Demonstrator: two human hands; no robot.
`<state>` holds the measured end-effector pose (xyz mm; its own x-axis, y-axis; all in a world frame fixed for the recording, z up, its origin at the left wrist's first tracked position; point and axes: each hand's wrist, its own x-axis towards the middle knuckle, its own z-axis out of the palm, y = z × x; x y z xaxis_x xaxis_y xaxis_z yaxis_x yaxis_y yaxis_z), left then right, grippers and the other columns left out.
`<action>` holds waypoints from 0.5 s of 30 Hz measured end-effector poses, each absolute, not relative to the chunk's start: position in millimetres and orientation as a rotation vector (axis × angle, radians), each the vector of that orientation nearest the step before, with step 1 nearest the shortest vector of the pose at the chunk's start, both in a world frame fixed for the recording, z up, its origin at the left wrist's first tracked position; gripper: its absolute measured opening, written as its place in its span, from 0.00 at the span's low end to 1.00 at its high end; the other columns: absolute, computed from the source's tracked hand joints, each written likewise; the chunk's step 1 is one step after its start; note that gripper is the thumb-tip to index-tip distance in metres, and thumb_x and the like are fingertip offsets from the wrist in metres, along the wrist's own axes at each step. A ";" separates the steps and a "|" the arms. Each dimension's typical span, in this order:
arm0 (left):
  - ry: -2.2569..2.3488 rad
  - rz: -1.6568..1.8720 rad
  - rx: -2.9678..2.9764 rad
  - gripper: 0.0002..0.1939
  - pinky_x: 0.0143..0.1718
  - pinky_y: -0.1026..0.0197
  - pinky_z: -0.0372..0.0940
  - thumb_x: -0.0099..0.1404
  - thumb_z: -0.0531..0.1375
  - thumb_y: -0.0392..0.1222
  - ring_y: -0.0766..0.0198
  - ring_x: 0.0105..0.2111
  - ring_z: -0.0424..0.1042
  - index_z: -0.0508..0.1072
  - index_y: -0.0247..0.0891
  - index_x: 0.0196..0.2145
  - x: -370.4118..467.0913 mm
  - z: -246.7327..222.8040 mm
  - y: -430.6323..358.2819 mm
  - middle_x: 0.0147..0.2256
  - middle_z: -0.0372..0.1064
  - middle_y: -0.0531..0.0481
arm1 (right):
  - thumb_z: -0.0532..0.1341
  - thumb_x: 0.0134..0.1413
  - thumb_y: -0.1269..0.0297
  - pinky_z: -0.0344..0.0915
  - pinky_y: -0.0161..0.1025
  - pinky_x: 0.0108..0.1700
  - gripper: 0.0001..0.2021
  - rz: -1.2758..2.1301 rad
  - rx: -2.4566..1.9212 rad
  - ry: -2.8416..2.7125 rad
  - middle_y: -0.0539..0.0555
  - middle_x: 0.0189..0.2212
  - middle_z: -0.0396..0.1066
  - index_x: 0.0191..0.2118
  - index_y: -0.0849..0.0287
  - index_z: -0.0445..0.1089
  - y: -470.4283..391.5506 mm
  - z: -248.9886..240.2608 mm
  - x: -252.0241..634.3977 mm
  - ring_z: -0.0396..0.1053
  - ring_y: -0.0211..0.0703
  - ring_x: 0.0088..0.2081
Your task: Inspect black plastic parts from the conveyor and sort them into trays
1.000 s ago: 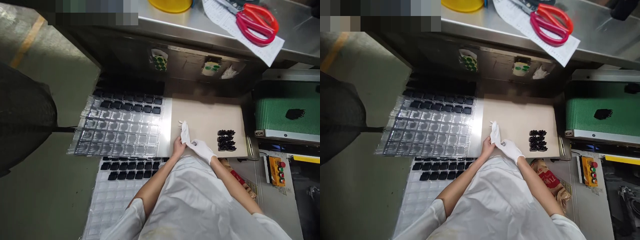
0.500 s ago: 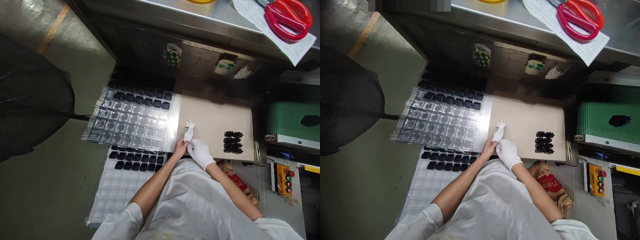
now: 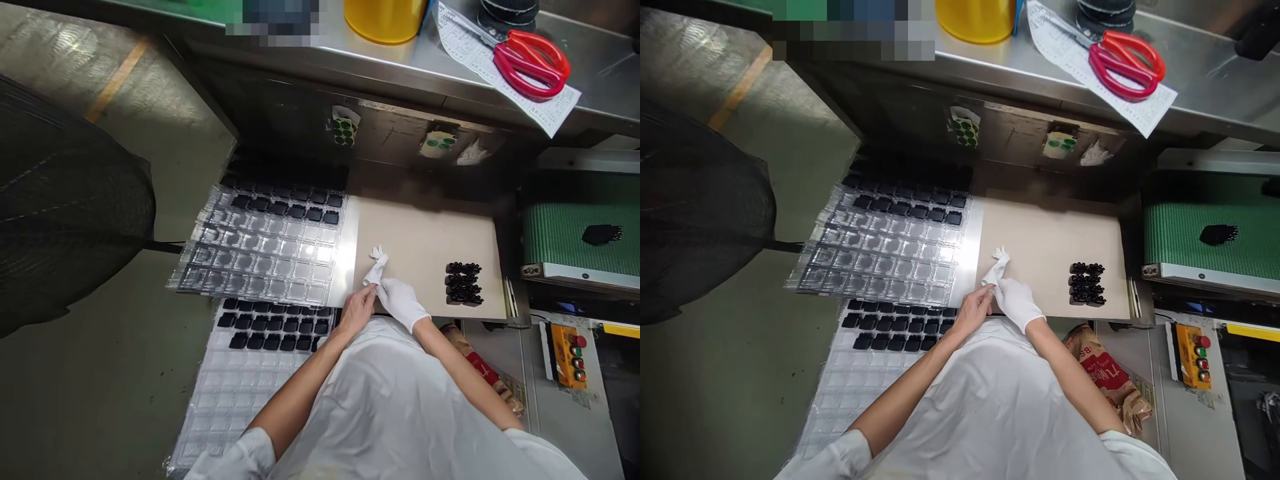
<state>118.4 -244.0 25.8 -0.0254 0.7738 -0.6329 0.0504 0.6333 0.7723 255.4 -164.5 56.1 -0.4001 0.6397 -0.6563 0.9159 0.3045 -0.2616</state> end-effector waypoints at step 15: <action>1.094 0.972 -0.273 0.16 0.24 0.71 0.61 0.69 0.54 0.31 0.73 0.15 0.55 0.57 0.37 0.23 102.7 31.6 -179.9 0.16 0.52 0.58 | 0.55 0.71 0.68 0.58 0.46 0.42 0.13 -0.829 0.905 2.304 0.61 0.41 0.77 0.45 0.64 0.78 -164.3 132.1 226.0 0.75 0.55 0.43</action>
<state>102.7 -179.9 31.6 0.1135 0.5270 -0.8423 -0.7744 0.5780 0.2573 226.0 -164.3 132.1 -0.6383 0.4087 -0.6523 0.7306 0.5885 -0.3463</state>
